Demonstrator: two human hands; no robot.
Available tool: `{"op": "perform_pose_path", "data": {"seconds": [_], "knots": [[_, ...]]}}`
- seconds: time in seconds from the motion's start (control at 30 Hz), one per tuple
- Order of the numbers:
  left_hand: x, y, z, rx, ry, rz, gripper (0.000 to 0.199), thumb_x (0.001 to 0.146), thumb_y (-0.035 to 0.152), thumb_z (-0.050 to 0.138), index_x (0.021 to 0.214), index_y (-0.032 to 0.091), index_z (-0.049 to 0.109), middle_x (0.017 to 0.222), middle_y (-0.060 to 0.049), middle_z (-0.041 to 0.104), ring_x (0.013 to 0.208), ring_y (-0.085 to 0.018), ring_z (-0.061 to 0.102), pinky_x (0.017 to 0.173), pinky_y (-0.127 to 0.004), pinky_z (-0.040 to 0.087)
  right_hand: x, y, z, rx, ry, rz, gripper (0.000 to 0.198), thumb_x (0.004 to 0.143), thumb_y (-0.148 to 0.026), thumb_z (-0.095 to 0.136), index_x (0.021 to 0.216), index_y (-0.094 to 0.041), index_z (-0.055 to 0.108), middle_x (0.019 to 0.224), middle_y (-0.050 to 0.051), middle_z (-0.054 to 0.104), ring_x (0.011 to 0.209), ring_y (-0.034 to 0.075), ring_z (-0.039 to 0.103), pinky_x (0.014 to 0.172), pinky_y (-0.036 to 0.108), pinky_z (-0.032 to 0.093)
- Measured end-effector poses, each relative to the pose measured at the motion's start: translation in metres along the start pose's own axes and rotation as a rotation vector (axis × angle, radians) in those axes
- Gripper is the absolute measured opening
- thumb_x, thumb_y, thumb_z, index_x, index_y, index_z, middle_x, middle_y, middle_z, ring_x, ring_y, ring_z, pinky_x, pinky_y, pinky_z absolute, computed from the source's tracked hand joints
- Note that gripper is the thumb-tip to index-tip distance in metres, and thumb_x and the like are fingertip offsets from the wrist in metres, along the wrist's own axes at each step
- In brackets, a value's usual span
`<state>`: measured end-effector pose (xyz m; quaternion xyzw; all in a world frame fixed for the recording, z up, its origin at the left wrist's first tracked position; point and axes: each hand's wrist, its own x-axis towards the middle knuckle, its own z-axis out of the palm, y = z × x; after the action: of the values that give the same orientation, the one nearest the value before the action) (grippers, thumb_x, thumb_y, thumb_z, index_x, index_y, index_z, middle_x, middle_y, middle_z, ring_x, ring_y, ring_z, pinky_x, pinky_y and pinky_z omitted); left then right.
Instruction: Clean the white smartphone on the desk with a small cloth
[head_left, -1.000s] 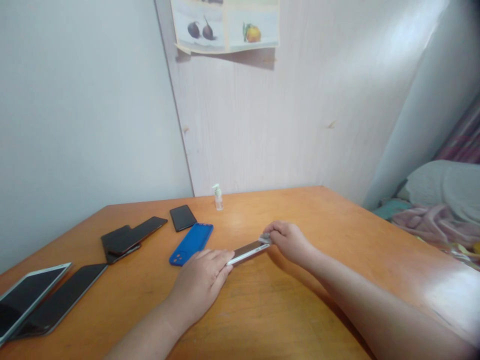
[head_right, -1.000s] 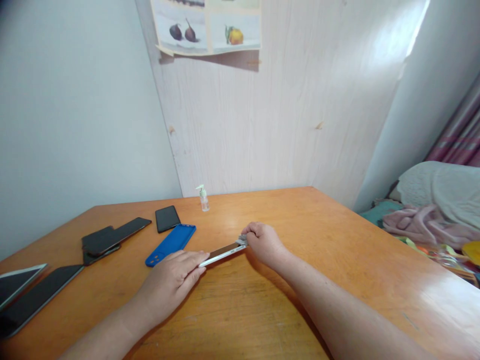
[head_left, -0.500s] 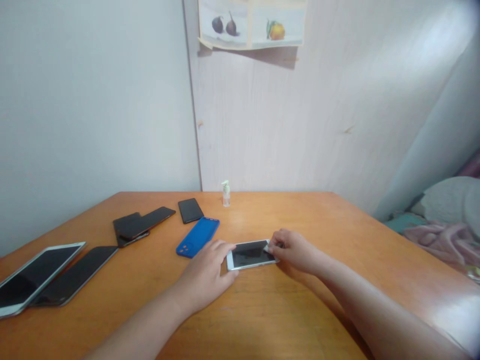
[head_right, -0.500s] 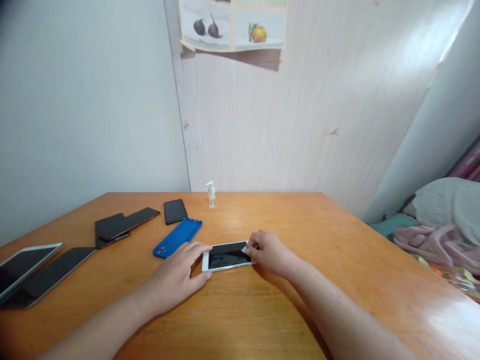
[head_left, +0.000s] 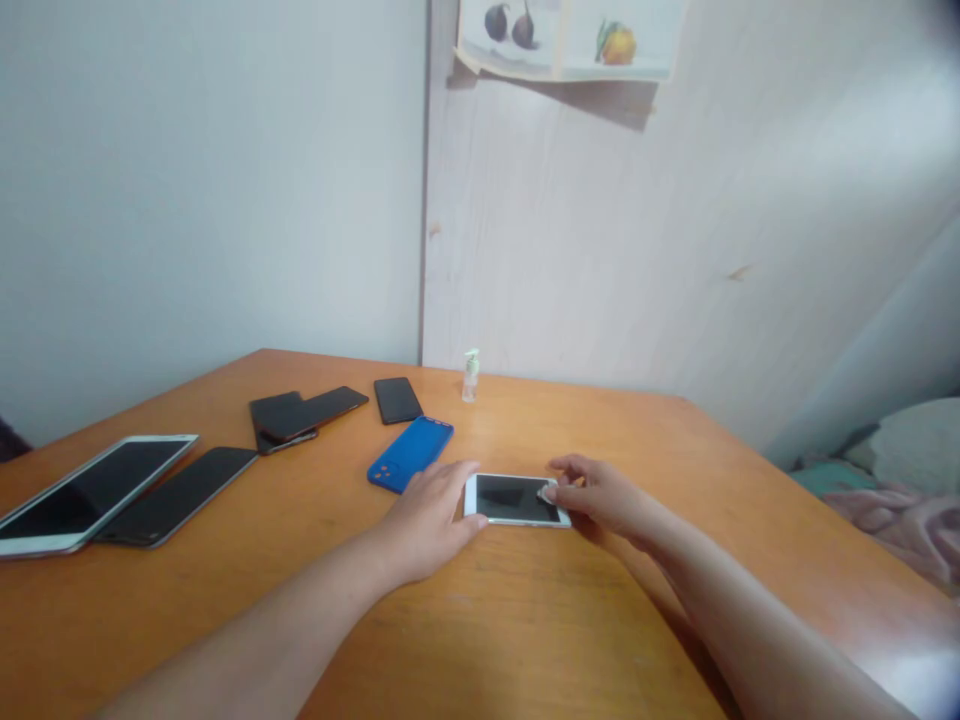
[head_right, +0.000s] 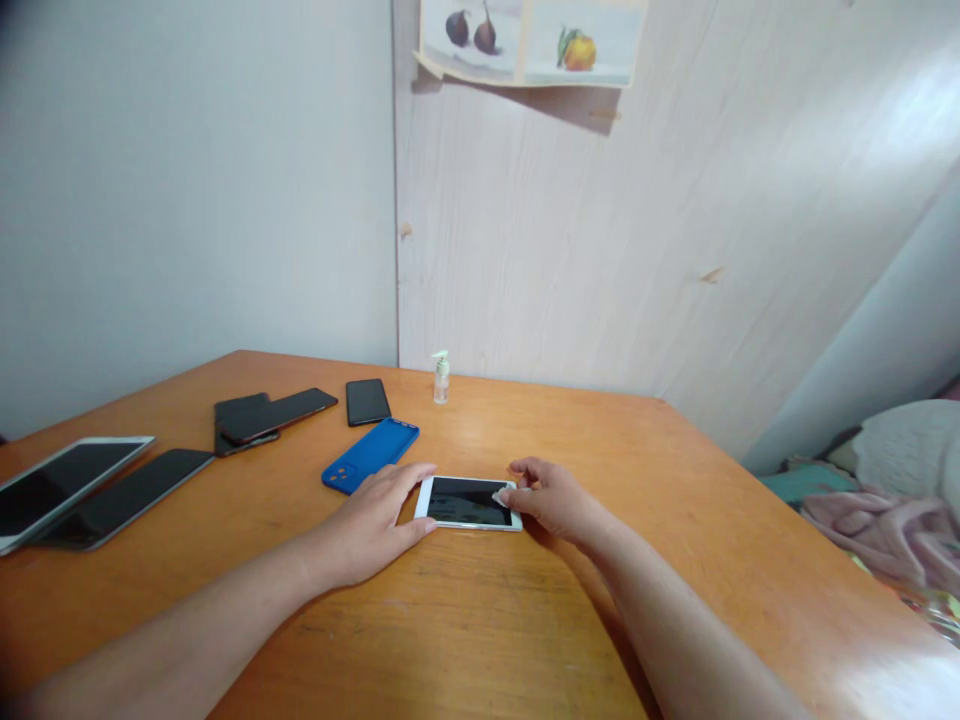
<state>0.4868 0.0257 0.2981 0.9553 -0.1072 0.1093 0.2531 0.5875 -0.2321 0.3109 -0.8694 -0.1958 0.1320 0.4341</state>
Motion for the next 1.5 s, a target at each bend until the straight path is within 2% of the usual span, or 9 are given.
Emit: {"op": "perform_pose_path", "data": {"seconds": [0.13,0.27,0.47,0.6,0.73,1.0,1.13,1.33,1.5], "knots": [[0.0,0.001,0.0,-0.007,-0.009,0.002,0.053,0.084,0.035,0.065,0.132,0.02,0.05,0.137,-0.012,0.057,0.129,-0.03,0.051,0.107,-0.046,0.039,-0.003,-0.004,-0.004,0.032,-0.133,0.009,0.032,0.074,-0.042,0.071,0.093,-0.017,0.071,0.079,0.001,0.069,0.073,0.017,0.061,0.066,0.027,0.046],[-0.001,0.001,-0.001,-0.03,-0.015,0.024,0.053,0.082,0.033,0.067,0.13,0.021,0.051,0.134,-0.011,0.059,0.126,-0.029,0.051,0.106,-0.044,0.041,-0.008,-0.008,-0.009,0.062,-0.192,0.031,0.039,0.068,-0.042,0.075,0.097,-0.016,0.069,0.077,0.002,0.069,0.066,0.015,0.06,0.06,0.026,0.045],[-0.002,0.002,-0.001,-0.059,-0.005,0.031,0.051,0.078,0.033,0.071,0.125,0.022,0.054,0.128,-0.01,0.061,0.121,-0.028,0.053,0.103,-0.043,0.042,-0.001,0.004,-0.002,0.019,-0.044,-0.005,0.035,0.074,-0.043,0.067,0.097,-0.017,0.064,0.082,0.002,0.069,0.071,0.016,0.061,0.065,0.028,0.047],[-0.003,0.004,-0.003,-0.051,-0.019,0.031,0.049,0.079,0.034,0.07,0.124,0.021,0.054,0.124,-0.01,0.062,0.119,-0.029,0.054,0.102,-0.043,0.042,0.004,0.011,-0.003,-0.086,0.038,-0.066,0.023,0.079,-0.039,0.058,0.085,-0.017,0.064,0.072,0.002,0.064,0.066,0.017,0.059,0.063,0.03,0.046],[-0.004,0.006,-0.004,-0.047,-0.012,0.031,0.048,0.079,0.034,0.068,0.123,0.022,0.054,0.124,-0.01,0.062,0.12,-0.029,0.053,0.101,-0.043,0.042,0.0,0.004,-0.001,-0.229,0.117,-0.193,0.009,0.078,-0.028,0.059,0.076,-0.021,0.065,0.081,0.004,0.063,0.081,0.02,0.059,0.075,0.033,0.045],[-0.006,0.012,-0.004,-0.02,0.009,0.014,0.047,0.078,0.037,0.071,0.119,0.02,0.056,0.118,-0.01,0.063,0.115,-0.03,0.054,0.098,-0.043,0.043,-0.027,-0.028,0.022,-0.675,0.029,-0.366,0.025,0.094,-0.021,0.044,0.089,-0.019,0.068,0.091,0.008,0.063,0.08,0.019,0.06,0.072,0.03,0.047],[-0.008,0.015,-0.003,-0.011,0.011,0.006,0.047,0.078,0.041,0.072,0.117,0.02,0.057,0.117,-0.01,0.063,0.113,-0.03,0.054,0.096,-0.043,0.044,-0.036,-0.034,0.02,-0.807,-0.024,-0.424,0.028,0.096,-0.023,0.043,0.103,-0.02,0.07,0.101,0.011,0.069,0.095,0.026,0.061,0.085,0.037,0.046],[-0.01,0.019,0.001,0.028,0.026,-0.008,0.056,0.072,0.05,0.076,0.116,0.021,0.058,0.114,-0.01,0.063,0.11,-0.031,0.054,0.092,-0.042,0.044,-0.038,-0.032,0.025,-0.85,0.037,-0.349,0.03,0.099,-0.034,0.043,0.111,-0.021,0.067,0.118,0.013,0.068,0.121,0.032,0.055,0.098,0.045,0.042],[-0.011,0.021,0.003,0.053,0.031,-0.007,0.063,0.069,0.058,0.077,0.115,0.02,0.059,0.111,-0.011,0.063,0.108,-0.032,0.054,0.089,-0.043,0.044,-0.041,-0.03,0.031,-0.793,-0.051,-0.378,0.04,0.1,-0.044,0.041,0.125,-0.021,0.061,0.139,0.015,0.057,0.136,0.032,0.044,0.109,0.049,0.035]]}}
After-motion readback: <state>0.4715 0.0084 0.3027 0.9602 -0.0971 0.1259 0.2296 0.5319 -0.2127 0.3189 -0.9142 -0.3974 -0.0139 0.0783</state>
